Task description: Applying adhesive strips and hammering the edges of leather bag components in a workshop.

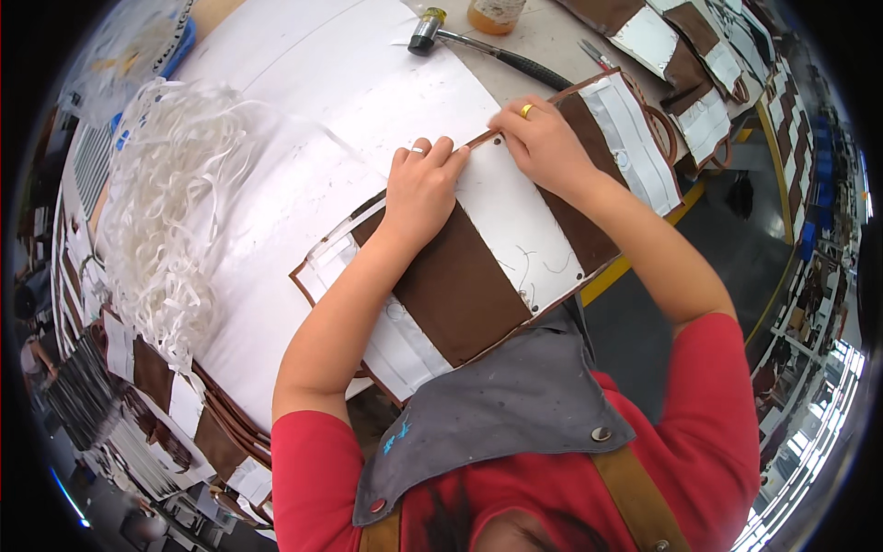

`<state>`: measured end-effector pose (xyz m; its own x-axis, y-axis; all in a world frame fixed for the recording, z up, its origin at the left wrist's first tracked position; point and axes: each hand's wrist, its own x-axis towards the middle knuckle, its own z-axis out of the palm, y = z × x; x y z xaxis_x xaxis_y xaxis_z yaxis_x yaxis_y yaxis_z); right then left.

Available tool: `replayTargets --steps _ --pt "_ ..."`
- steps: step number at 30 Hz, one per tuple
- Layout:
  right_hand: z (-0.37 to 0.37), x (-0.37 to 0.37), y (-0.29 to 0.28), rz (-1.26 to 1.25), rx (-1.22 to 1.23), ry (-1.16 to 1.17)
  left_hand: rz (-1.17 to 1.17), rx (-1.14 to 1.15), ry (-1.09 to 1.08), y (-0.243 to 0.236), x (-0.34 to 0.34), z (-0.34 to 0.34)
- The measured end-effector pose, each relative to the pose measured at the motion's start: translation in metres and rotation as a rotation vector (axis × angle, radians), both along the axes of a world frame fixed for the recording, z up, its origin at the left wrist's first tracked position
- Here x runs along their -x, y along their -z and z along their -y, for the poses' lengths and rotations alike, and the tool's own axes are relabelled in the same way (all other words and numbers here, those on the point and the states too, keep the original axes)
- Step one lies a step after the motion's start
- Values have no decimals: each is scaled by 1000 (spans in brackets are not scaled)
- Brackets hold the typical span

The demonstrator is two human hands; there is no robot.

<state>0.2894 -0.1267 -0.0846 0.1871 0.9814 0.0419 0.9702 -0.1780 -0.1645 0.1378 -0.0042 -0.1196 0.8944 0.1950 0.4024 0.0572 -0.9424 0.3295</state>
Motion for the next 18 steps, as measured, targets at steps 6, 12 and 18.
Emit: replayTargets --steps 6,12,18 --pt "-2 27 10 -435 -250 88 -165 709 -218 -17 13 -14" --pt "-10 27 8 -281 -193 -95 -17 407 -66 -6 19 -11" --pt "5 9 13 66 -233 -223 32 -13 41 1 23 -8"
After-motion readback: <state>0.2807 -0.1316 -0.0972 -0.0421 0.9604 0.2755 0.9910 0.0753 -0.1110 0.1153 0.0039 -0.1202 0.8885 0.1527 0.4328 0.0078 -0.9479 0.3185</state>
